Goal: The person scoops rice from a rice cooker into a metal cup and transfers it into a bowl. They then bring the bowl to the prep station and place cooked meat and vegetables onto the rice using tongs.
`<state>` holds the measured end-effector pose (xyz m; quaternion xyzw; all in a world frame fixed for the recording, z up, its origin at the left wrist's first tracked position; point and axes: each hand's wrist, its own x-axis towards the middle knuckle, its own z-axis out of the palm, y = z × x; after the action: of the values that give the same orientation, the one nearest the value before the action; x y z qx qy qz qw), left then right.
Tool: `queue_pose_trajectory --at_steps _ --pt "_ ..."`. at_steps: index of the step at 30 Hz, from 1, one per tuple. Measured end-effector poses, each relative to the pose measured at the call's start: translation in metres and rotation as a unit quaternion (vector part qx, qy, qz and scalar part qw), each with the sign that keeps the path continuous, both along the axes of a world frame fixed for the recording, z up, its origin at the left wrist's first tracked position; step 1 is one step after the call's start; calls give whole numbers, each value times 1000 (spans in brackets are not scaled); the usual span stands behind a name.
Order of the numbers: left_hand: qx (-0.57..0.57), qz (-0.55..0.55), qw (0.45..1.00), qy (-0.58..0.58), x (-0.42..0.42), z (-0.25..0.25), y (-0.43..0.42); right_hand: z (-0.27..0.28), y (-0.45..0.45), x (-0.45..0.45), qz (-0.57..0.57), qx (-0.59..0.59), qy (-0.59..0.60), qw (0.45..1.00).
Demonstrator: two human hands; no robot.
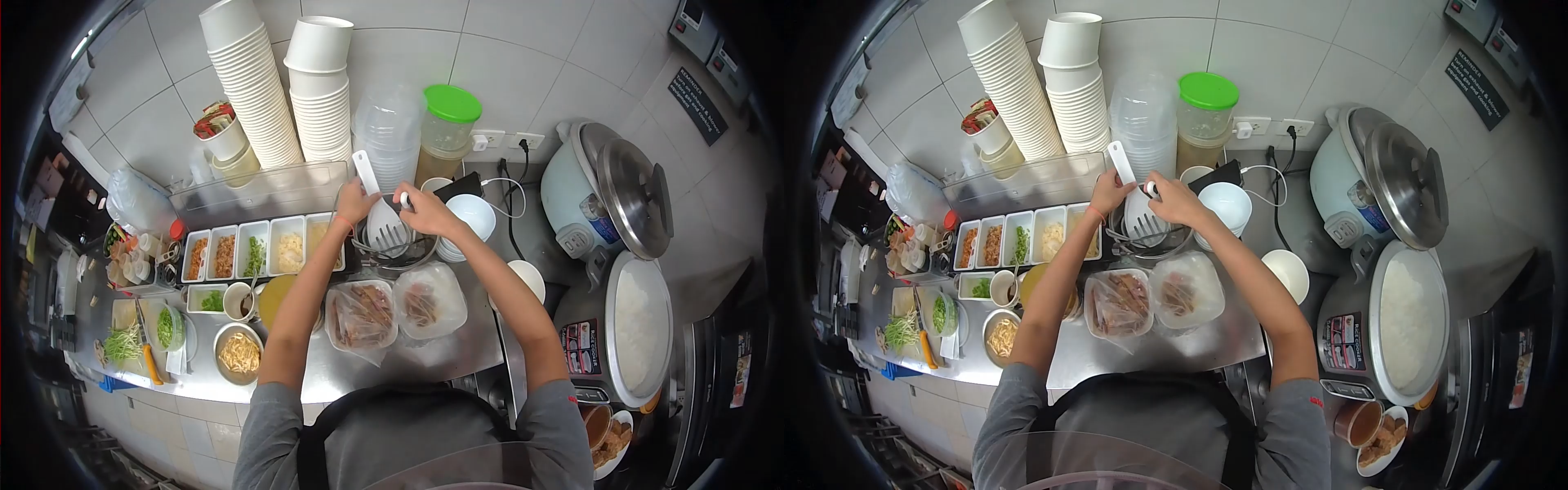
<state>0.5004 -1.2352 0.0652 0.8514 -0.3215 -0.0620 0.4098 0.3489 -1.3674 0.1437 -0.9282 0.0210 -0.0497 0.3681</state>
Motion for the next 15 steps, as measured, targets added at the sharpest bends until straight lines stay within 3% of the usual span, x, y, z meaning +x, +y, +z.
queue_pose_trajectory --at_steps 2,6,9,12,15 --pt "-75 19 995 -67 2 -21 -11 5 0 -4 -8 7 13 1000" --pt "-99 -42 992 -73 -23 29 -13 -2 -7 -12 -25 30 -39 998" --pt "-189 -39 981 24 -50 82 -12 6 -7 -22 -66 63 -38 995" --pt "-260 -30 958 118 -55 80 -21 12 -7 -34 -81 69 -81 991" --pt "-249 -22 943 217 -58 67 -32 34 1 -47 -82 77 -86 990"
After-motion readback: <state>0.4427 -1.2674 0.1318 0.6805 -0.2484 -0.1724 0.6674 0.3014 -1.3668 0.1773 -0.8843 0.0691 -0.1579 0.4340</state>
